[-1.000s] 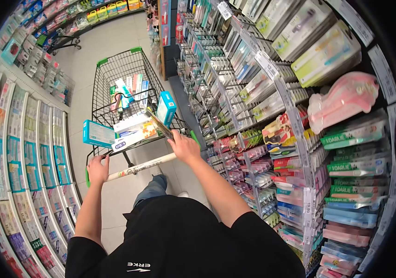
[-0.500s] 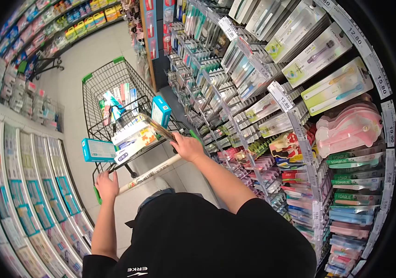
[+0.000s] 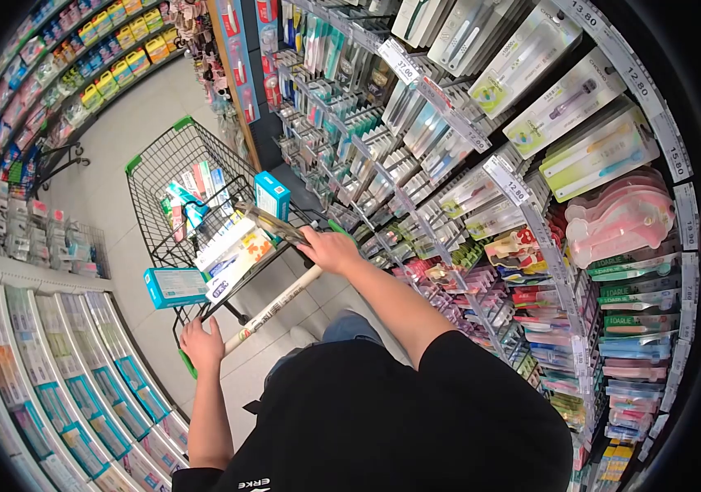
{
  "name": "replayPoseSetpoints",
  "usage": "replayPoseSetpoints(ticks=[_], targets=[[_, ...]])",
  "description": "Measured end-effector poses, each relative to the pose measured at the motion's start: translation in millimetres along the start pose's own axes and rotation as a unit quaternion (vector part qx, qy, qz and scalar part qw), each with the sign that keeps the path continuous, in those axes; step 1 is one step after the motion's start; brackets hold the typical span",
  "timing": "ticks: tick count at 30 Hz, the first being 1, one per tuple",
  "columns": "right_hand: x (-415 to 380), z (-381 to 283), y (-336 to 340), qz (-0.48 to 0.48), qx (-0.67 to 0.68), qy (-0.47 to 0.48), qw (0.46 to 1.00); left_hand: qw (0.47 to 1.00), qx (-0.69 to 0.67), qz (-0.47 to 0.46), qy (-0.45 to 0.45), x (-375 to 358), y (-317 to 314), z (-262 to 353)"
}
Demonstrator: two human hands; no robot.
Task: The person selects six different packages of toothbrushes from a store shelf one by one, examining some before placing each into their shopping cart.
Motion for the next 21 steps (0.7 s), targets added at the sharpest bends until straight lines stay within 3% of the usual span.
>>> replayPoseSetpoints(ticks=[8,14,16,18,20,21], targets=[[26.9,-6.1,-3.0,-0.012,0.009,0.005,1.000,1.000,-0.010,-0.005,0.009,29.6,6.8,-2.9],[37.9,1.5,-7.5,0.046,0.085,0.000,0.995,0.999,-0.011,-0.029,0.020,49.8,9.4,-8.4],[38.0,4.9,17.8,0.156,0.240,0.005,0.958,0.999,-0.006,-0.043,0.033,54.3,10.7,-8.3],[39.9,19.3,36.2,0.156,0.263,-0.042,0.951,0.999,-0.006,-0.034,0.029,57.6,16.5,-5.2],[46.3,47.0,49.9,0.206,0.401,-0.096,0.887,0.998,-0.005,-0.051,0.035,62.5,18.4,-3.0],[51.0,59.2,58.0,0.228,0.408,-0.110,0.877,0.999,-0.002,-0.031,0.027,66.5,13.8,-10.0]])
Point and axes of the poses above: each hand's wrist, its own x-axis towards the middle knuckle, its own y-axis out of the back of the hand, z = x × y, the point moved 4 cm from there along x, towards the middle knuckle
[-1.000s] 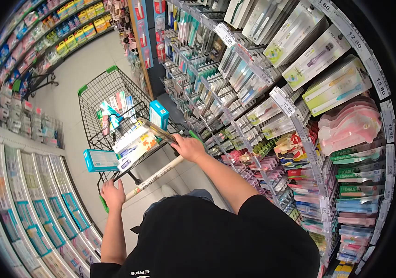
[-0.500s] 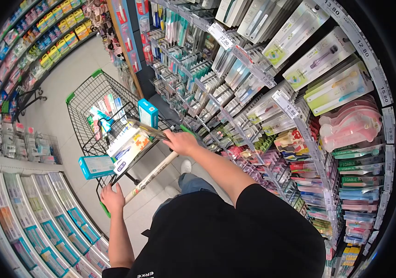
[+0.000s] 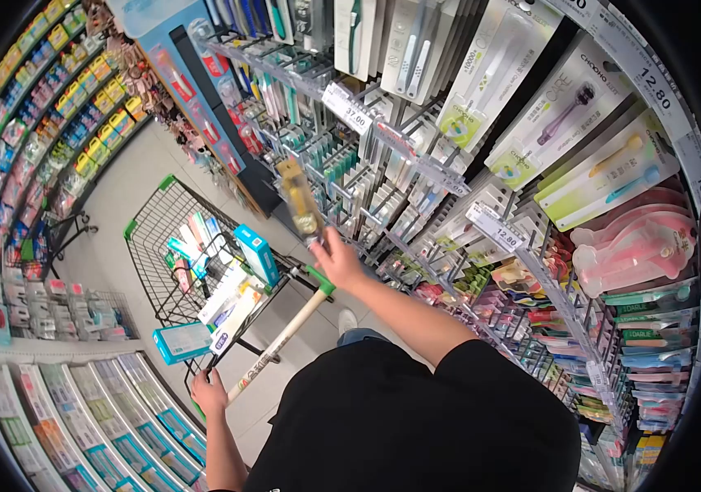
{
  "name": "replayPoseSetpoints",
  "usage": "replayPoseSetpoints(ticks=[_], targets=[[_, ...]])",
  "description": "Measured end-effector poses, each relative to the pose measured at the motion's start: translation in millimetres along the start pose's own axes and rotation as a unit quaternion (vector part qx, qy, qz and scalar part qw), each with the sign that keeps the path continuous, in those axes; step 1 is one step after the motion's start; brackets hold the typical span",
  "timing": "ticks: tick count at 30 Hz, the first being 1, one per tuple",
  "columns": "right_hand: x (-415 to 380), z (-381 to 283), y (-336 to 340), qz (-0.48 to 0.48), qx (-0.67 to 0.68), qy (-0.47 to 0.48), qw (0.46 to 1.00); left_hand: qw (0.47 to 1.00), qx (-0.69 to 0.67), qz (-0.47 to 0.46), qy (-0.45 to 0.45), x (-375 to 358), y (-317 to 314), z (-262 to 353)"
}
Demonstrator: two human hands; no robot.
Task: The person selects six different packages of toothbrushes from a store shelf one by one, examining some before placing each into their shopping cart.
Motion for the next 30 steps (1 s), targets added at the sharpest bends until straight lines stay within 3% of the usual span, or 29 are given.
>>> replayPoseSetpoints(ticks=[8,15,21,24,30], targets=[[72.0,-32.0,62.5,0.111,0.091,0.016,0.990,1.000,-0.021,0.013,0.002,21.9,-3.6,-6.5],[90.8,-43.8,62.1,0.109,0.131,0.051,0.984,0.999,-0.017,0.025,-0.011,30.4,-4.3,-3.8],[95.3,-53.6,54.8,0.080,0.131,0.031,0.988,0.999,-0.016,0.033,-0.011,27.2,0.8,2.2],[97.7,-59.7,54.6,0.089,0.084,0.094,0.988,0.999,-0.010,0.032,-0.016,26.7,4.4,5.8],[103.8,-59.4,52.9,0.120,0.040,0.067,0.990,0.999,-0.010,0.033,-0.017,26.5,0.5,3.7]])
Point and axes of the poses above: each hand's wrist, its own x-axis towards the middle knuckle, its own y-axis out of the back of the hand, z = x × y, the point moved 4 cm from there along x, towards the middle knuckle
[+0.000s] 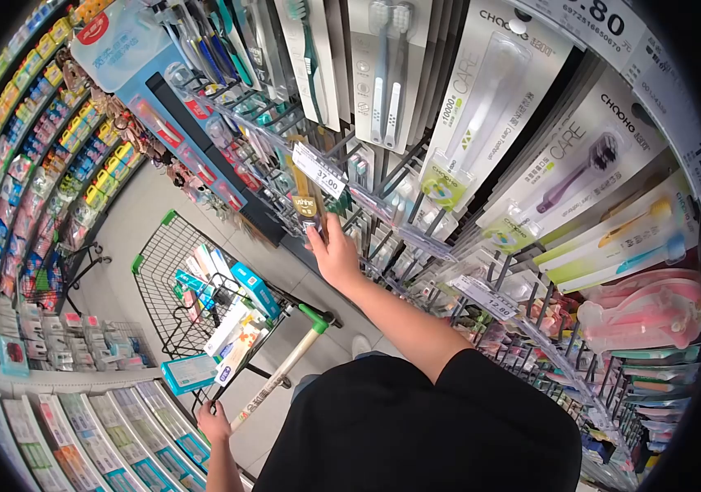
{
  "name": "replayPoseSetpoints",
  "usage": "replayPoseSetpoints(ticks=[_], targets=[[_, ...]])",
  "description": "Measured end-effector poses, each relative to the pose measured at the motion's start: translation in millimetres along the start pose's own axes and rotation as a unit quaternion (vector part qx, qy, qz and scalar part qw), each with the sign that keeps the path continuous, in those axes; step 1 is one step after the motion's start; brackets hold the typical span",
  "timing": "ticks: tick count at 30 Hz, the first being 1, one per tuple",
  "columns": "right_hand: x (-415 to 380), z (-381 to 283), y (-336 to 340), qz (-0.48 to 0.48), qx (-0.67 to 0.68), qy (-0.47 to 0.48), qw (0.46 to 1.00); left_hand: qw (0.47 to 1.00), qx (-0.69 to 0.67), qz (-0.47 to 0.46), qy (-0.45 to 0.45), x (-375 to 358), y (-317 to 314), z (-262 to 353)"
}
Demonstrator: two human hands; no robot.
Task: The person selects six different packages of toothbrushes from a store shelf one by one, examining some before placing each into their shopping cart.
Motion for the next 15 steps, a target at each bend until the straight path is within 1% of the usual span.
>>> replayPoseSetpoints(ticks=[1,5,7,8,10,11,13,15], targets=[[1.2,3.1,-0.9,0.009,-0.022,0.009,1.000,1.000,0.002,0.000,-0.001,0.9,0.1,-0.6],[5.4,9.1,-9.6,0.023,-0.037,0.014,0.999,1.000,-0.008,0.005,0.001,0.1,-3.2,-1.9],[7.8,7.9,-8.9,0.029,0.012,0.013,0.999,1.000,-0.008,0.004,0.007,1.4,-3.4,-0.9],[9.5,7.8,-8.2,0.032,0.013,0.013,0.999,1.000,-0.007,0.003,0.007,1.0,-4.1,-2.3],[12.6,10.3,-6.7,0.029,0.045,-0.016,0.998,1.000,-0.006,0.003,0.006,0.6,-3.7,0.2],[15.9,13.0,-6.1,0.030,0.046,-0.017,0.998,1.000,-0.009,-0.001,0.006,0.6,-3.8,1.4],[23.1,21.4,-5.4,0.065,0.012,0.004,0.998,1.000,-0.012,-0.005,0.008,0.3,-4.6,-0.2],[28.2,28.7,-4.3,0.060,0.016,-0.013,0.998,1.000,-0.014,0.016,-0.001,-0.6,-6.8,-1.1]])
Point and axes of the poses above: each hand's wrist, its own x-axis towards the middle knuckle, its own y-axis out of the back of the hand, z = x × y, the point moved 4 cm from there along x, towards the middle knuckle
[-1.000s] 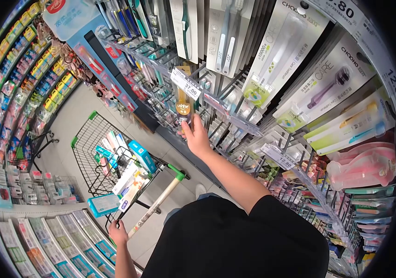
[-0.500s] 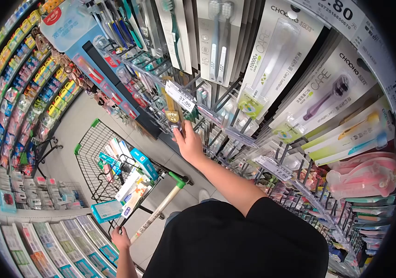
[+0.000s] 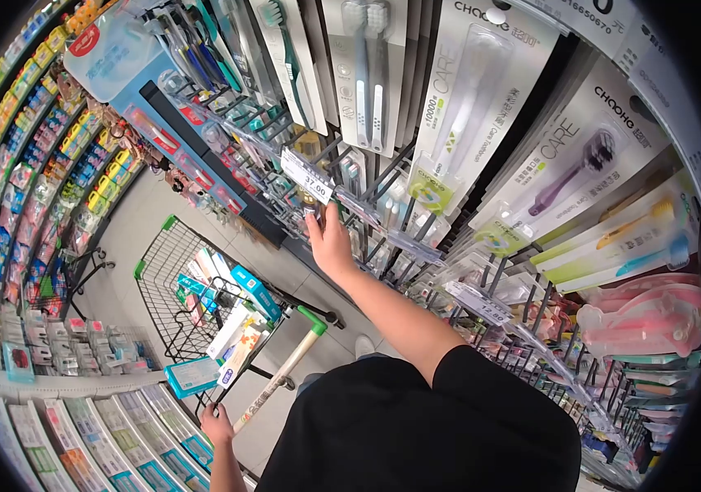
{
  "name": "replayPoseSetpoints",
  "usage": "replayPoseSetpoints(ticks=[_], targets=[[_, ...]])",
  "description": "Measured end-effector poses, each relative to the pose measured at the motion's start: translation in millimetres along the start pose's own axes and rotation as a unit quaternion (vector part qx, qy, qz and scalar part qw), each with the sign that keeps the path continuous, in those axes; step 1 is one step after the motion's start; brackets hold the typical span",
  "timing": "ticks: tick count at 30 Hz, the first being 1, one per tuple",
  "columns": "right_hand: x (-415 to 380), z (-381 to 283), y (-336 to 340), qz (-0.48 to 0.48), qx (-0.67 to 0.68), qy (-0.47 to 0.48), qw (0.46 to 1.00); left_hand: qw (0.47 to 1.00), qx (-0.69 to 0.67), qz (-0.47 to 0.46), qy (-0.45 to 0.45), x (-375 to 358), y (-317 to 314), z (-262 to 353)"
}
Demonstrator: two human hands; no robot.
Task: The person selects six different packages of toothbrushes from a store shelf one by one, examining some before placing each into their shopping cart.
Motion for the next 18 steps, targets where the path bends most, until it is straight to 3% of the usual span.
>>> replayPoseSetpoints(ticks=[2,3,7,8,10,12,14,18], targets=[[5.9,2.0,2.9,0.005,-0.033,-0.014,0.999,1.000,0.003,0.001,0.001,-1.3,-1.3,-1.3],[11.3,18.6,-1.4,0.031,-0.087,0.053,0.994,1.000,0.004,0.003,-0.001,-1.1,-1.0,1.5],[17.8,35.8,-3.9,0.044,-0.106,0.055,0.992,1.000,0.024,-0.004,0.007,-3.8,3.6,11.3],[18.7,50.7,-5.3,0.029,-0.122,0.029,0.992,0.999,0.035,-0.028,0.006,0.7,-0.4,3.7],[3.6,9.2,10.3,-0.047,-0.165,-0.113,0.979,0.999,0.053,-0.009,-0.003,5.2,-11.9,-10.6],[-8.9,3.5,18.5,-0.106,-0.277,-0.021,0.955,0.998,0.065,-0.016,-0.014,3.3,-7.8,-3.9],[-22.8,-0.8,23.2,-0.084,-0.324,0.080,0.939,0.998,0.051,-0.024,0.002,3.3,-7.8,-3.7],[-48.9,-31.4,25.2,-0.089,-0.283,0.188,0.936,0.998,0.032,-0.034,0.034,-2.9,1.7,11.1]])
Point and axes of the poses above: each hand's wrist, its own x-axis towards the middle knuckle, its own y-axis out of the back of the hand, z = x × y, the point moved 4 cm from there along x, towards the middle knuckle
